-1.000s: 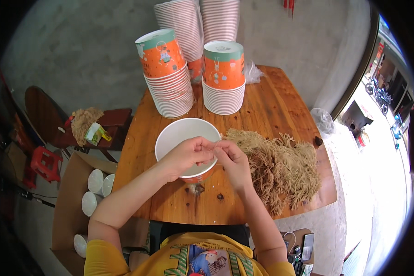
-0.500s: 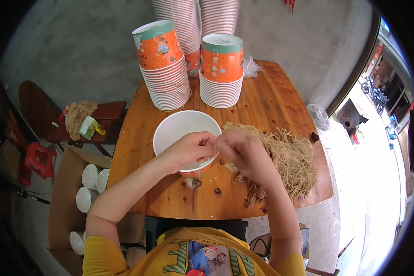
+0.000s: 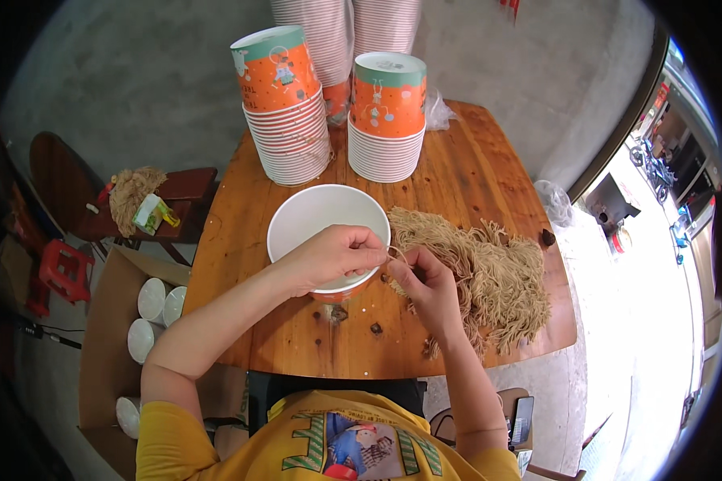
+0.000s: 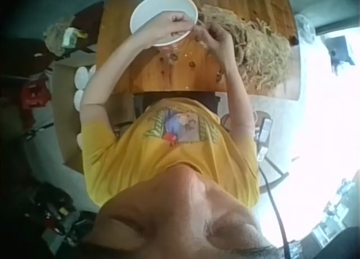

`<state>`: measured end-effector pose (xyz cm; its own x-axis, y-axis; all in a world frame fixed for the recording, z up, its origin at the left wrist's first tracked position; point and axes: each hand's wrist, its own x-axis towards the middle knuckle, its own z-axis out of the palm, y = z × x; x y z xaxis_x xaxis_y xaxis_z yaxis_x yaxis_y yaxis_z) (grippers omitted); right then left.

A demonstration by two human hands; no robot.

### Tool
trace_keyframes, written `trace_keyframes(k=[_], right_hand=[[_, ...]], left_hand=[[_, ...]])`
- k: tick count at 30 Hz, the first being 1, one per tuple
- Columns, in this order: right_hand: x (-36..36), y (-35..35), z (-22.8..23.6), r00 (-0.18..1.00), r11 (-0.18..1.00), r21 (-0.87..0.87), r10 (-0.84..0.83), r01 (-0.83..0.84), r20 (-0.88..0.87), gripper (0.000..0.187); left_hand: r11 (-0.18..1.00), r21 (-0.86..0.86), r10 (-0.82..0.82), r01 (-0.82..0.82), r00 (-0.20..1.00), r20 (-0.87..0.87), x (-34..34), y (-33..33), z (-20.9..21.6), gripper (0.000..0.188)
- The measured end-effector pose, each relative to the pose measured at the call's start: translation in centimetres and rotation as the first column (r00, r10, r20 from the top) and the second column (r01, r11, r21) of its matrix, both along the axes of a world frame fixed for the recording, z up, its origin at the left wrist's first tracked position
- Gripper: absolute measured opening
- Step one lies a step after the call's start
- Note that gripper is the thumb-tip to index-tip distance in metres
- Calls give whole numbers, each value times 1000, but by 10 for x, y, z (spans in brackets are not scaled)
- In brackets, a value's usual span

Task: Placing brown fibrous material into decorated paper cups.

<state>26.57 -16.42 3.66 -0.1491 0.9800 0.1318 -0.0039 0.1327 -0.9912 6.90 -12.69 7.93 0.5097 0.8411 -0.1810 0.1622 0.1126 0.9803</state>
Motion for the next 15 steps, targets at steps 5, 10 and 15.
trace_keyframes(k=[5,10,15], right_hand=[[-14,-9,-2,1000,999,48,19,-18,-16,17],[-23,-12,10,967,956,294,-85,11,238,14],[-23,-18,22,867,928,373,-172,-17,468,14]], left_hand=[[991,-129,-38,44,998,46,1,3,3,12],[974,-223,-30,46,997,74,-1,8,2,12],[978,-209,9,0,999,40,2,5,10,12]])
